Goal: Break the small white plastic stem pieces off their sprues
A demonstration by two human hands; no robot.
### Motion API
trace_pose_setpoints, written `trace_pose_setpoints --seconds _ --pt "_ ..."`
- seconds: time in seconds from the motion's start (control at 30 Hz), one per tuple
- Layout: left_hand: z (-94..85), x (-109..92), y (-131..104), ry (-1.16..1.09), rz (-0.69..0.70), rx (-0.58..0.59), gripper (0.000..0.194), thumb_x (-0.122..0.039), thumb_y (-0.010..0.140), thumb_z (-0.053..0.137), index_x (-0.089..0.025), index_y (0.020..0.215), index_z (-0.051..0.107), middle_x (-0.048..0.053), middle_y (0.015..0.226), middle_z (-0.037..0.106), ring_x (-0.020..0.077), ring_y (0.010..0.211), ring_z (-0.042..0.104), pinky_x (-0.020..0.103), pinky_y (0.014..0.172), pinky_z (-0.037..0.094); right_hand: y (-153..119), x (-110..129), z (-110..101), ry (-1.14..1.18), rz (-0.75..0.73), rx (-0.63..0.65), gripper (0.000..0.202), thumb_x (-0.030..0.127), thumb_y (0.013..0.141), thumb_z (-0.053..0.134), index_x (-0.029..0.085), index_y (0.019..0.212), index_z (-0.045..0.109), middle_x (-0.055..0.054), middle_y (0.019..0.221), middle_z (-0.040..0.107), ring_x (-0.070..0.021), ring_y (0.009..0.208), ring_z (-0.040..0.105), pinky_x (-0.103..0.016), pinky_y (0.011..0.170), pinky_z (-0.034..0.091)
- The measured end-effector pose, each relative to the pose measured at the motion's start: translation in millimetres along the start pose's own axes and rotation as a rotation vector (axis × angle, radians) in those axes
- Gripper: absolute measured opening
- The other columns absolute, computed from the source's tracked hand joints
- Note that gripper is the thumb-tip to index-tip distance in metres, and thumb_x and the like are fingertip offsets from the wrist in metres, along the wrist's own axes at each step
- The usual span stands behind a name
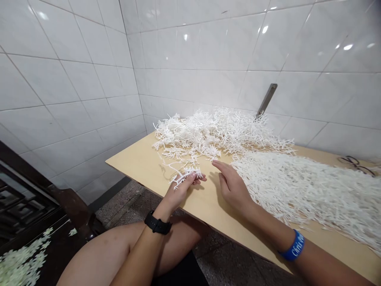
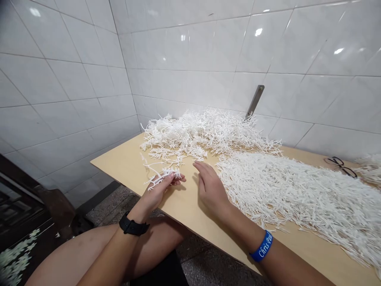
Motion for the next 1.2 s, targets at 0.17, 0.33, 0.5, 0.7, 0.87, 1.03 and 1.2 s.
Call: trace_pose_setpoints --seconds 0.17,0.33,0.5,0.7,0.87,1.03,1.2 --pt "8.7 -15 -10 0.107 -0.076 0.274 0.040 -0.049 0.089 0.052 -0.016 0.076 0.071 0.008 0.078 0.070 0.0191 0.076 0.064 0.031 0.080 0.049 2 15 4 0.556 0.145 0.182 0.028 0.037 0.095 0.043 0.018 0.100 0.064 -0.007 0.084 0.068 -0.0169 0.075 0.062 -0.032 0.068 0.051" --pt "15.6 -23 -9 0.205 -0.045 0.319 0.043 -0.052 0.088 0.051 -0.017 0.072 0.070 0.008 0.071 0.070 0.0192 0.073 0.064 0.030 0.076 0.048 -2 15 17 0.787 0.263 0.385 0.025 0.042 0.088 0.057 0.018 0.088 0.058 -0.001 0.069 0.061 -0.0127 0.061 0.053 -0.027 0.058 0.043" --pt "9.4 -13 1 0.147 -0.042 0.012 0.040 -0.053 0.082 0.060 -0.014 0.076 0.066 0.004 0.064 0.064 0.0146 0.057 0.059 0.027 0.060 0.046 -1 12 14 0.752 0.354 0.263 0.025 0.042 0.082 0.063 0.018 0.084 0.057 0.003 0.064 0.052 -0.0107 0.054 0.047 -0.026 0.053 0.037" --pt "-0.3 -10 1 0.067 0.012 -0.130 0.034 -0.048 0.078 0.067 -0.016 0.074 0.056 -0.003 0.062 0.054 0.0099 0.058 0.051 0.022 0.060 0.040 -4 16 18 0.876 0.393 0.317 0.024 0.040 0.081 0.066 0.018 0.088 0.060 0.001 0.072 0.055 -0.0121 0.063 0.052 -0.026 0.058 0.044" --pt "0.9 -9 1 0.030 -0.008 -0.016 0.038 -0.049 0.079 0.065 -0.015 0.067 0.053 -0.005 0.058 0.042 0.0078 0.054 0.038 0.022 0.053 0.030 -7 12 23 1.114 0.444 0.381 0.032 0.038 0.083 0.066 0.025 0.112 0.061 -0.006 0.109 0.059 -0.0152 0.085 0.060 -0.030 0.071 0.051" --pt "1.5 -10 2 0.075 0.006 -0.048 0.036 -0.049 0.080 0.064 -0.016 0.068 0.055 -0.004 0.061 0.040 0.0087 0.056 0.035 0.022 0.053 0.029 -7 14 27 1.237 0.484 0.470 0.027 0.034 0.080 0.071 0.023 0.104 0.062 -0.004 0.098 0.060 -0.0150 0.081 0.060 -0.031 0.072 0.052" --pt "3.4 -15 3 0.176 0.079 -0.036 0.034 -0.046 0.081 0.062 -0.015 0.067 0.059 0.000 0.068 0.046 0.0118 0.064 0.041 0.023 0.058 0.033 -5 18 27 1.185 0.436 0.534 0.024 0.034 0.079 0.072 0.020 0.094 0.061 -0.001 0.085 0.057 -0.0122 0.073 0.055 -0.028 0.067 0.048"
Point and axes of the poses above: each hand's wrist, its own y-axis towards the middle knuckle, its own z-axis out of the palm, x = y × z, the point moved 4 cm from there along y, towards the middle knuckle
